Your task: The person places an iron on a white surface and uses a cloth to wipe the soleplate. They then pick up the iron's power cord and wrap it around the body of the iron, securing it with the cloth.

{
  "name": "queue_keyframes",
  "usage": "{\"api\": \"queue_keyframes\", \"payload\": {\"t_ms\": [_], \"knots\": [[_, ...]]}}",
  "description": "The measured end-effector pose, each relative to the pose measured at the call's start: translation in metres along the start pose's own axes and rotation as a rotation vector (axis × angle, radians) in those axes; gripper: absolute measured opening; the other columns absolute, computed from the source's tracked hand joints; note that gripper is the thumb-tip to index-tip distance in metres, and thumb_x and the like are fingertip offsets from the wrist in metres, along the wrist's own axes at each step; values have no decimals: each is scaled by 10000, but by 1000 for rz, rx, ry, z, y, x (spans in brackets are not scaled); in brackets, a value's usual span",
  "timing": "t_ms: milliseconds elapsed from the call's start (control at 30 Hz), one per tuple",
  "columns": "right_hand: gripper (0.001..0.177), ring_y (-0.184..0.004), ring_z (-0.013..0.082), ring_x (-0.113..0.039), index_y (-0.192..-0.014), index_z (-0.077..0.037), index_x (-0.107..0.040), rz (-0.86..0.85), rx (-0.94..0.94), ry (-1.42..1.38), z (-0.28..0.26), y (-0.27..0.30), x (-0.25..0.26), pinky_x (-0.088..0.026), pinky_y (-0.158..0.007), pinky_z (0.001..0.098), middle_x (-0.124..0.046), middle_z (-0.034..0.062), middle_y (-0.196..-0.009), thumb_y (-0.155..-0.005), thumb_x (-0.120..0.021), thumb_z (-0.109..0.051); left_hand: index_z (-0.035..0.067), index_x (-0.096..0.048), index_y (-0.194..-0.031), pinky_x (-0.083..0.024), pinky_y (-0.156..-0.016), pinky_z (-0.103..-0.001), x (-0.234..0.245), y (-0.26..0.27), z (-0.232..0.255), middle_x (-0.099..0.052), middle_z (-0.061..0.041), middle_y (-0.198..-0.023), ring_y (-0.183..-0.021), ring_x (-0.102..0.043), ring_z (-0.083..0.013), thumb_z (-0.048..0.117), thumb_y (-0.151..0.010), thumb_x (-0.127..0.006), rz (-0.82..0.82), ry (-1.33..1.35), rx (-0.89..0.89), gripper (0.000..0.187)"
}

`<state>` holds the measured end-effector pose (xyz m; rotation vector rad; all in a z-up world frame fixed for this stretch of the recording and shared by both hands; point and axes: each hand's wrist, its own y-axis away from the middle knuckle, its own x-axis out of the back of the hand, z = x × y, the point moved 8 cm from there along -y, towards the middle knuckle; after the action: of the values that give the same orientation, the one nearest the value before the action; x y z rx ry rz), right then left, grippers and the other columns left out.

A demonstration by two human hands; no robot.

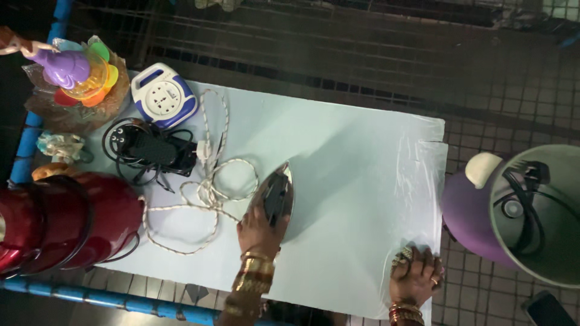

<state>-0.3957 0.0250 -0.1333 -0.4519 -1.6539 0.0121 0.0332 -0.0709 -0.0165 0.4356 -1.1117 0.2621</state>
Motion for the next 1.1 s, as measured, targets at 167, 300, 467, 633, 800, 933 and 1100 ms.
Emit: {"api": "queue_keyframes", "payload": {"t_ms": [167,300,467,633,800,933,1100], "knots": [[465,-1486,363,-441,-1427,-207,-576,-19,-19,36,2,4,-1,-332,-1198,618,-502,66,-1573,-1014,-455,-384,232,-493,-1454,-554,-898,-491,-13,-17,-5,-668,-89,-1331,-1128,-671,-341,477,-809,-724,-80,118,169,728],[485,-1484,368,-432,-1437,-191,-563,-19,-10,-3,5,4,-3,-332,-1215,624,-488,76,-1568,-1013,-443,-395,205,-491,-1433,-542,-959,-474,-25,-9,1,-668,-107,-1306,-1130,-673,-347,571,-870,-706,-281,-87,280,705],[477,-1483,378,-419,-1428,-210,-570,-13,-29,-26,3,3,-2,-325,-1223,622,-493,67,-1564,-1007,-461,-404,145,-521,-1354,-547,-894,-476,-36,6,62,-671,-129,-1267,-1082,-674,-357,387,-717,-810,-180,183,100,741],[477,-1501,375,-424,-1425,-214,-575,-27,-38,17,2,3,-1,-320,-1223,613,-503,72,-1574,-997,-469,-397,137,-625,-1274,-531,-956,-452,-70,16,115,-704,-142,-1199,-1090,-667,-355,423,-820,-810,-268,146,-18,567],[465,-1487,377,-438,-1426,-220,-571,-11,-31,-10,-1,-1,3,-317,-1218,615,-518,81,-1559,-1009,-470,-398,117,-660,-1263,-564,-952,-393,-84,9,52,-731,-136,-1180,-1082,-694,-305,292,-817,-756,-139,479,4,488],[464,-1459,391,-454,-1408,-205,-582,5,-17,-25,-1,0,6,-329,-1213,621,-533,88,-1529,-988,-481,-376,163,-315,-1555,-297,-1190,-574,-78,21,-30,-320,-145,-1600,-1469,-286,-378,280,-775,-806,-223,-131,-42,929],[419,-1419,369,-508,-1364,-140,-597,75,65,59,8,4,-3,-388,-1207,568,-574,99,-1479,-997,-544,-335,211,174,-1623,-60,-1155,-795,-87,69,-38,238,-162,-1703,-1551,199,-476,643,-611,-917,-841,-489,155,1549]]}}
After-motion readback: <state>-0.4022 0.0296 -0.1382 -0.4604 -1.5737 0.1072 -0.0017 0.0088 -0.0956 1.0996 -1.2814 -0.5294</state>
